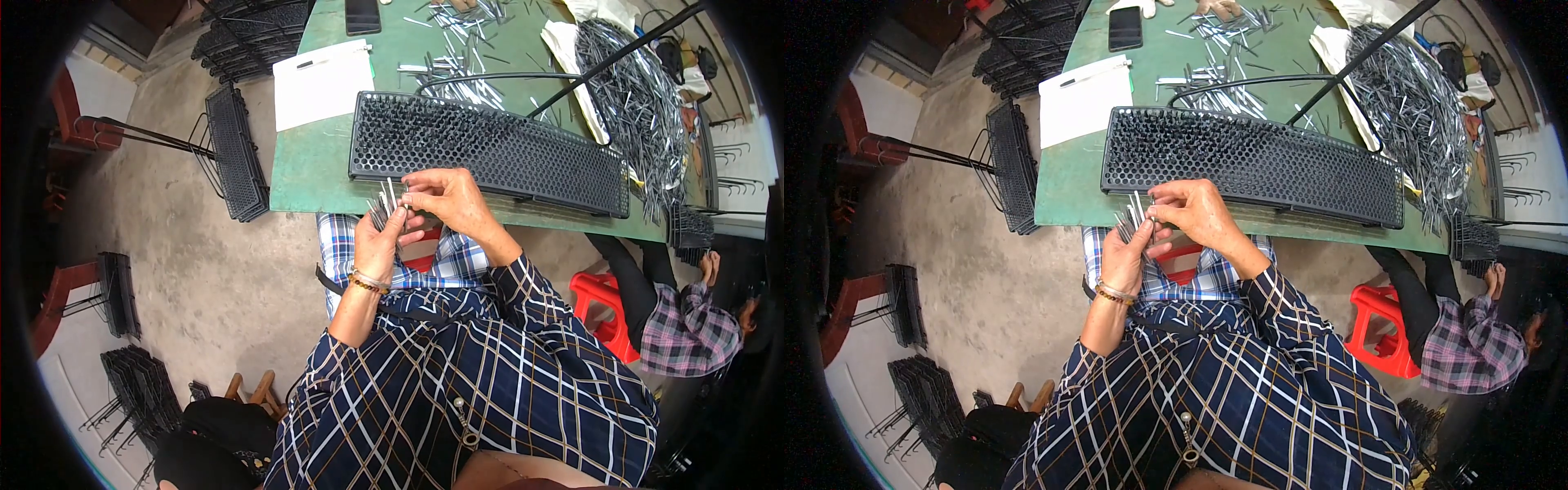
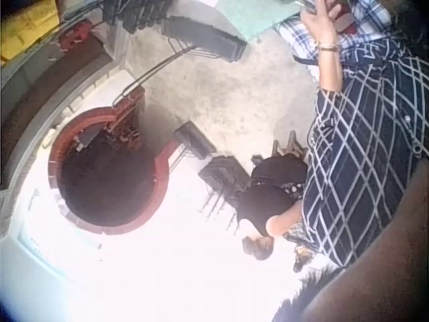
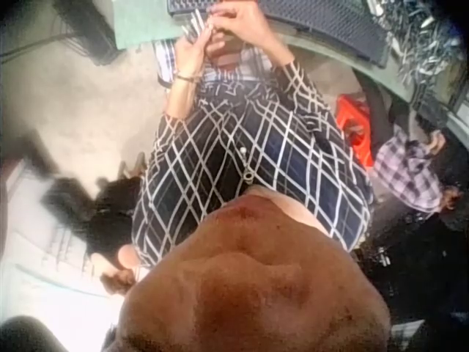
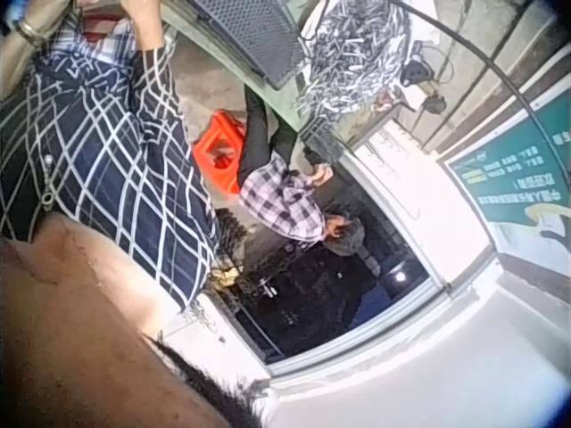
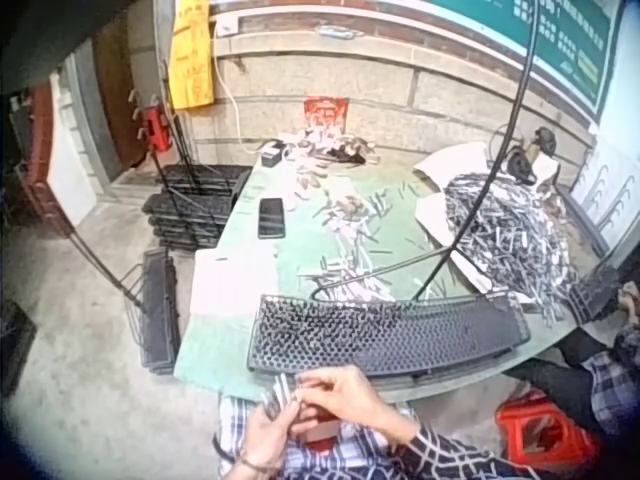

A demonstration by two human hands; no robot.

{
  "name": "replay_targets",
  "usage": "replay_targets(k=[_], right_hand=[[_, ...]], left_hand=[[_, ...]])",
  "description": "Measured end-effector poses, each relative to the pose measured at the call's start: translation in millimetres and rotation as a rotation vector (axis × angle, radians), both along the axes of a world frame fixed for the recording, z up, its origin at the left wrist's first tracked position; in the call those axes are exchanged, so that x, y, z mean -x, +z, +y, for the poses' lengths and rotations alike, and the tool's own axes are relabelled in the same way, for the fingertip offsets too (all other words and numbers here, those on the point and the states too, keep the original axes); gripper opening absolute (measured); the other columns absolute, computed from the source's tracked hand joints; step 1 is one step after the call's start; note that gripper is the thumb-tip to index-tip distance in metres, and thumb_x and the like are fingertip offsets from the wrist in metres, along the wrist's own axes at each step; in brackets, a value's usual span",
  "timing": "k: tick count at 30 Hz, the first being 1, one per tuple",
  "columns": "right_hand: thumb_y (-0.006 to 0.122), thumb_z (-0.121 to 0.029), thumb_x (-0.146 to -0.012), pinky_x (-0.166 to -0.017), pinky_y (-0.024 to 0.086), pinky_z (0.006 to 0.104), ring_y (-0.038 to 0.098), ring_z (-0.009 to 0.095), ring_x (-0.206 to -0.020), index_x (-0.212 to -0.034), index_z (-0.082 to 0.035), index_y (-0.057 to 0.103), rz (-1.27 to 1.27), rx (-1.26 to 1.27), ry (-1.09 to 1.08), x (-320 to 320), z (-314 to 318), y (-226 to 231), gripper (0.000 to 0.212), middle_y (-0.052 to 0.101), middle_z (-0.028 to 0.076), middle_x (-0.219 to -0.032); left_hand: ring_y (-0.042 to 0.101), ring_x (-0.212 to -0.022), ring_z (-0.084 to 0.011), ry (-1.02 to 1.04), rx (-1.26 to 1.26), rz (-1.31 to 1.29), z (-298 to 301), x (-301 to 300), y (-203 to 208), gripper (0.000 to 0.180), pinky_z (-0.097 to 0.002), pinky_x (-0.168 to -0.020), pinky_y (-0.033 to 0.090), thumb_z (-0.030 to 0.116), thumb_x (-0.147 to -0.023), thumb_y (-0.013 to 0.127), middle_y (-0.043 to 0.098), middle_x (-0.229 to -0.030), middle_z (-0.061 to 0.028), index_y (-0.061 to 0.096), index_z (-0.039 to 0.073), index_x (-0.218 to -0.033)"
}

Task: Inserting small metal pins into a perforated grid plate on a workbench.

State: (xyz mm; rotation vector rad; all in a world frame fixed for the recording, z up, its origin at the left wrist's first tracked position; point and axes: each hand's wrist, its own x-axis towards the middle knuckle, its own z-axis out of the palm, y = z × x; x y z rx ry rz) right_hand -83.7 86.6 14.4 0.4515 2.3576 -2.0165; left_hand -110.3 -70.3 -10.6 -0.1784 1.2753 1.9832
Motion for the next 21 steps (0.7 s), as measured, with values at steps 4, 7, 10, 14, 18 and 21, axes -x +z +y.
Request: replay_targets(k=[4,7,10,14,18,21], right_hand=[[0.07,-0.008,-0.077,-0.064,0.052,0.0236,0.063,0.012,-0.073,-0.106,0.004,0.063,0.02,0.03,-0.028,-4.1,-0.5,-5.8,0.033,0.067,0.012,-0.086],[0.07,-0.006,-0.077,-0.065,0.052,0.0231,0.063,0.012,-0.074,-0.108,0.004,0.062,0.0,0.019,-0.043,-6.5,-1.0,-2.5,0.033,0.067,0.012,-0.088],[0.069,-0.005,-0.077,-0.066,0.052,0.0224,0.063,0.011,-0.075,-0.106,0.004,0.063,-0.033,0.152,-0.08,-7.2,-1.7,0.4,0.031,0.067,0.011,-0.087],[0.07,-0.006,-0.078,-0.067,0.051,0.0215,0.063,0.011,-0.076,-0.104,0.004,0.063,0.032,0.086,-0.105,-7.0,0.4,-4.7,0.029,0.067,0.01,-0.086],[0.069,-0.009,-0.079,-0.066,0.049,0.021,0.061,0.009,-0.076,-0.102,0.003,0.064,0.011,0.177,-0.072,-6.1,-1.6,-2.5,0.026,0.066,0.008,-0.085],[0.068,-0.01,-0.081,-0.065,0.049,0.0213,0.06,0.008,-0.075,-0.099,0.003,0.066,-0.047,0.161,0.008,-3.7,3.1,-2.1,0.023,0.067,0.006,-0.084]], left_hand=[[0.065,-0.083,-0.0197,-0.062,0.017,-0.019,-1.4,0.0,-0.9,0.019,-0.0313,-0.067,0.058,0.012,-0.091,0.055,0.063,-0.094,-0.01,0.058,0.0,-0.105],[0.065,-0.083,-0.0199,-0.045,0.008,-0.022,0.4,0.1,0.6,0.019,-0.0315,-0.068,0.058,0.012,-0.091,0.056,0.064,-0.094,-0.0106,0.059,0.0,-0.105],[0.065,-0.083,-0.0198,-0.003,0.0,-0.03,-0.2,0.6,-0.1,0.019,-0.0314,-0.067,0.058,0.012,-0.09,0.056,0.064,-0.096,-0.011,0.059,0.0,-0.105],[0.065,-0.081,-0.0197,-0.064,0.023,-0.009,-1.8,0.8,1.2,0.019,-0.0309,-0.065,0.058,0.012,-0.09,0.057,0.064,-0.093,-0.0109,0.059,-0.001,-0.104],[0.065,-0.079,-0.0193,-0.097,0.04,0.028,-4.8,0.2,-2.6,0.019,-0.0295,-0.063,0.058,0.011,-0.09,0.057,0.064,-0.09,-0.0118,0.058,-0.002,-0.103],[0.065,-0.08,-0.0189,-0.122,0.069,0.047,-4.9,0.3,-1.8,0.019,-0.0277,-0.063,0.058,0.013,-0.089,0.058,0.064,-0.09,-0.0105,0.058,-0.002,-0.101]])
